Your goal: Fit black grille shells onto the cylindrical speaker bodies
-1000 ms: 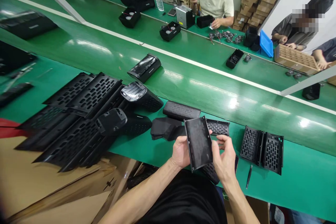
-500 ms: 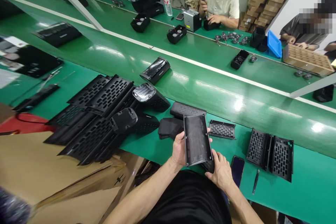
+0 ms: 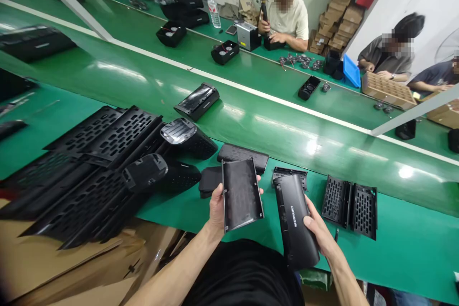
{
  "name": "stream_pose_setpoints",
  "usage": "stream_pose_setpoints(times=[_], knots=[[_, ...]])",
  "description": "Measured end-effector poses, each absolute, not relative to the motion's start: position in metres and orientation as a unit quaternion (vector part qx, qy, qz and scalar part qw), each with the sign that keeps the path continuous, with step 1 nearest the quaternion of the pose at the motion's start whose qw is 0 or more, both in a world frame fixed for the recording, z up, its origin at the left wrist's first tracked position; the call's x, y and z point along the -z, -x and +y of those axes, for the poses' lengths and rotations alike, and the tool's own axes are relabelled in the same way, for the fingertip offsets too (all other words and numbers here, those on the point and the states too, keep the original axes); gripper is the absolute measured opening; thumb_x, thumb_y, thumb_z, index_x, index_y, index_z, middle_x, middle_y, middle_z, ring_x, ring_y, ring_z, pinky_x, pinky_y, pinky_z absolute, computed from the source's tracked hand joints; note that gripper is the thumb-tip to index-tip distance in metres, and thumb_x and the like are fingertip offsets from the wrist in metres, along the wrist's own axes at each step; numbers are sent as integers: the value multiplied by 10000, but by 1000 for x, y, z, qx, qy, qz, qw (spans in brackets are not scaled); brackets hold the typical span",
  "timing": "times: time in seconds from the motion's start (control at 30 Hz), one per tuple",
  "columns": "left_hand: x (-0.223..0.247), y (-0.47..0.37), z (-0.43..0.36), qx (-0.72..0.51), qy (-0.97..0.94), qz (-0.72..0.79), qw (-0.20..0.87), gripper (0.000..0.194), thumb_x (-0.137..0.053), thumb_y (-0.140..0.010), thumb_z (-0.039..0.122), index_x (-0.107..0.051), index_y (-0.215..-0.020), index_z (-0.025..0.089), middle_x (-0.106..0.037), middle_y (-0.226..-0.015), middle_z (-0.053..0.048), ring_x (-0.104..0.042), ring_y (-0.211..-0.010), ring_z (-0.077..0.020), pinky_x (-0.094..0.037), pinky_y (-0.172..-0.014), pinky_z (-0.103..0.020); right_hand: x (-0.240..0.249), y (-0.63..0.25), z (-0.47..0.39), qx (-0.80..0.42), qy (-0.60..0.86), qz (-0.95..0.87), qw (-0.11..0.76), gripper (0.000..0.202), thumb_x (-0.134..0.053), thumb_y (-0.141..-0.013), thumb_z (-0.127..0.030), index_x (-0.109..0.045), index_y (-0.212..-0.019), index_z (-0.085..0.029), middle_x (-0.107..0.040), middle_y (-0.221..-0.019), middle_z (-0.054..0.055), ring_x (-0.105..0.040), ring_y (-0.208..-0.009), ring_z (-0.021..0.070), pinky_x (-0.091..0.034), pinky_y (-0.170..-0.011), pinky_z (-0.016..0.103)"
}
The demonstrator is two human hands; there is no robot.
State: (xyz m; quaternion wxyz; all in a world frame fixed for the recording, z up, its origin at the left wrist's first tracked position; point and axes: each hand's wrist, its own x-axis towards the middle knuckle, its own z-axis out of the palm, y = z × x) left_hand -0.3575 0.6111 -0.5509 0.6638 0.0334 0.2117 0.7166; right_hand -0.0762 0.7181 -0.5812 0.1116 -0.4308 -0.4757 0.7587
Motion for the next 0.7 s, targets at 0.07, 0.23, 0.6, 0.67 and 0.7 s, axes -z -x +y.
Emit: stream_pose_setpoints(times=[0.07, 0.23, 0.6, 0.67, 0.7], knots=[[555, 353, 615, -713, -41, 207, 669, 739, -718, -839, 600, -621, -1402, 131, -665, -1409, -159, -704, -1135, -355, -593, -894, -444, 568, 75, 718, -742, 444, -480, 151, 983, -559, -835, -802, -329, -1625, -263, -617, -1477, 133, -701, -1179, 356, -596, -933, 503], [577, 330, 628, -689, -53, 200, 694, 661, -812, -780, 555, -730, -1248, 96, -754, -1257, -162, -722, -1090, -341, -569, -926, -414, 529, 84, 722, -650, 450, -584, 184, 935, -537, -868, -784, -321, -1633, -292, -562, -1537, 126, -656, -1261, 360, -595, -959, 491], [564, 300, 655, -694, -106, 181, 689, 592, -874, -740, 491, -749, -1210, 153, -779, -1188, -118, -711, -1099, -302, -537, -979, -395, 472, 127, 729, -481, 457, -738, 123, 940, -569, -930, -681, -153, -1683, -302, -503, -1589, 137, -538, -1404, 388, -462, -1116, 582], [561, 300, 657, -691, -119, 183, 690, 665, -874, -732, 506, -722, -1274, 153, -752, -1263, -133, -676, -1198, -332, -512, -1041, -421, 471, 130, 731, -471, 455, -747, 113, 958, -562, -921, -698, -146, -1684, -295, -490, -1599, 138, -530, -1414, 389, -456, -1124, 583], [560, 301, 657, -688, -124, 185, 691, 704, -873, -728, 514, -705, -1307, 151, -735, -1301, -142, -651, -1248, -351, -495, -1069, -437, 471, 132, 731, -466, 455, -751, 108, 964, -558, -918, -705, -144, -1684, -293, -487, -1601, 137, -530, -1415, 388, -454, -1126, 583]])
